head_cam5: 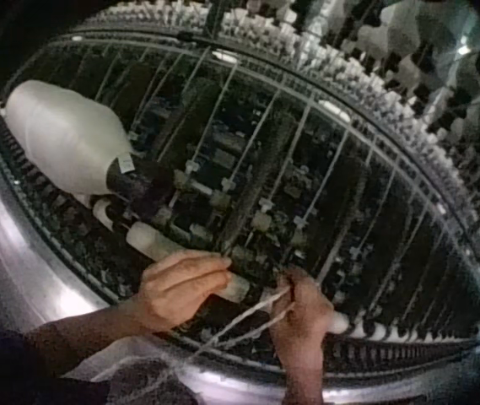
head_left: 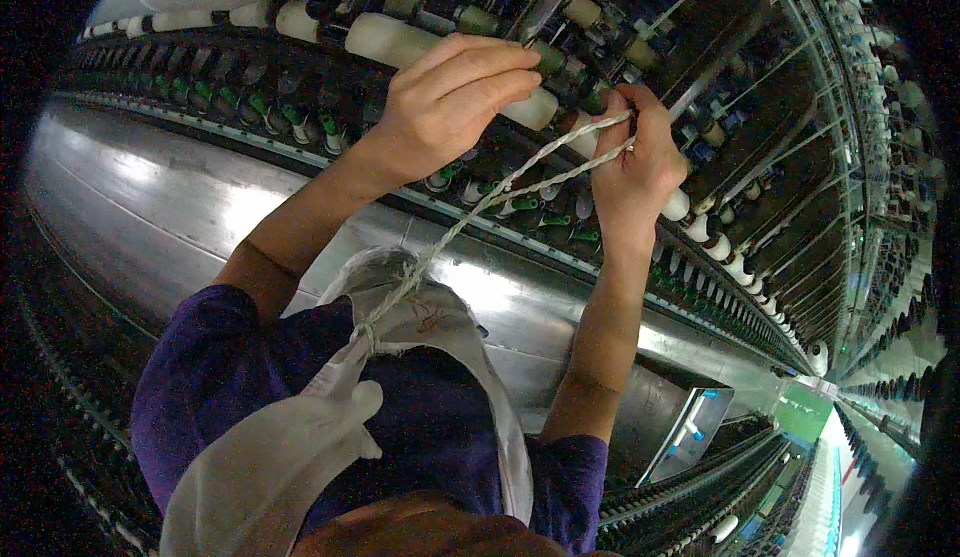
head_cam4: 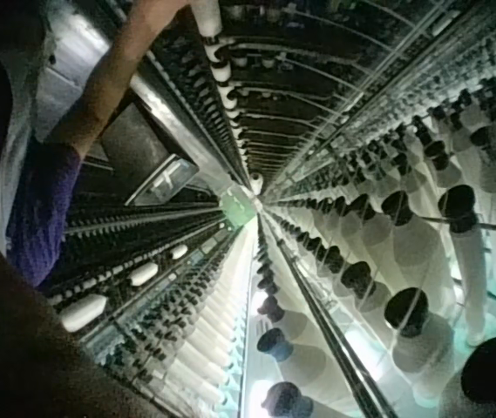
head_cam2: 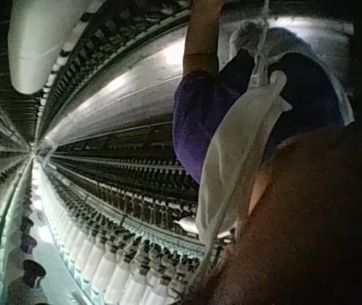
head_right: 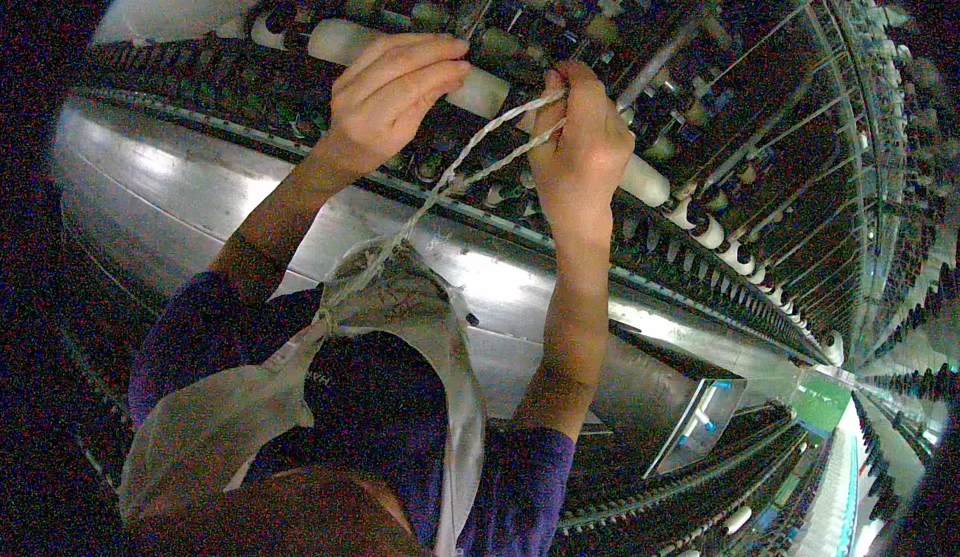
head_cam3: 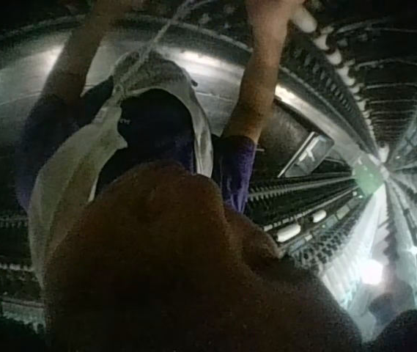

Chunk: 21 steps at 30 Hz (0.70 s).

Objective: The person loads white thread spools onto a circular textile machine, threads the thread through guides and tensioners, and winds it onto green bobbins. They repeat this process for multiple stations and then move a metal tray of spools to a storage area.

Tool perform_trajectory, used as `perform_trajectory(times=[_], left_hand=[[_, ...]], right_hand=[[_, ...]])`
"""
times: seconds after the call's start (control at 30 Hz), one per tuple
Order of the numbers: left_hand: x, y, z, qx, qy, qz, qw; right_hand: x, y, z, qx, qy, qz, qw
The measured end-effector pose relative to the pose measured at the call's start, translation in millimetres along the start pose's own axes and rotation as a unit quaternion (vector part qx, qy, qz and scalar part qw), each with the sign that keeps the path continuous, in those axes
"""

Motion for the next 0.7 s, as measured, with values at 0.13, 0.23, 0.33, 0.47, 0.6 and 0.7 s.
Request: perform_trajectory(times=[0.13,0.23,0.33,0.47,0.6,0.7], left_hand=[[-2,0,-1,-0.003,-0.001,0.001,1.0],[-2,1,-1,-0.004,-0.005,0.005,1.0],[0,3,-3,-0.01,0.0,0.006,1.0],[0,4,-5,-0.011,0.0,0.004,1.0],[-2,2,2,0.007,-0.025,0.005,1.0],[-4,2,2,-0.005,-0.009,0.001,1.0]], right_hand=[[-1,-2,-1,-0.008,0.009,-0.009,1.0],[-2,-3,-3,-0.009,0.02,-0.02,1.0],[-2,-1,0,0.004,0.002,-0.008,1.0],[-2,-3,1,-0.007,-0.001,0.0,1.0],[4,0,4,0.019,-0.053,0.025,0.998],[11,3,6,0.014,-0.135,0.053,0.989]])
Point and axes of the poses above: each hand's wrist, its own x-axis towards the middle knuckle, its own z-axis out of the palm, y = z × x, the point moved 8 cm from there along x, towards the middle knuckle, and after that the axes turned 13 degrees about -y, right-handed, at the moved point
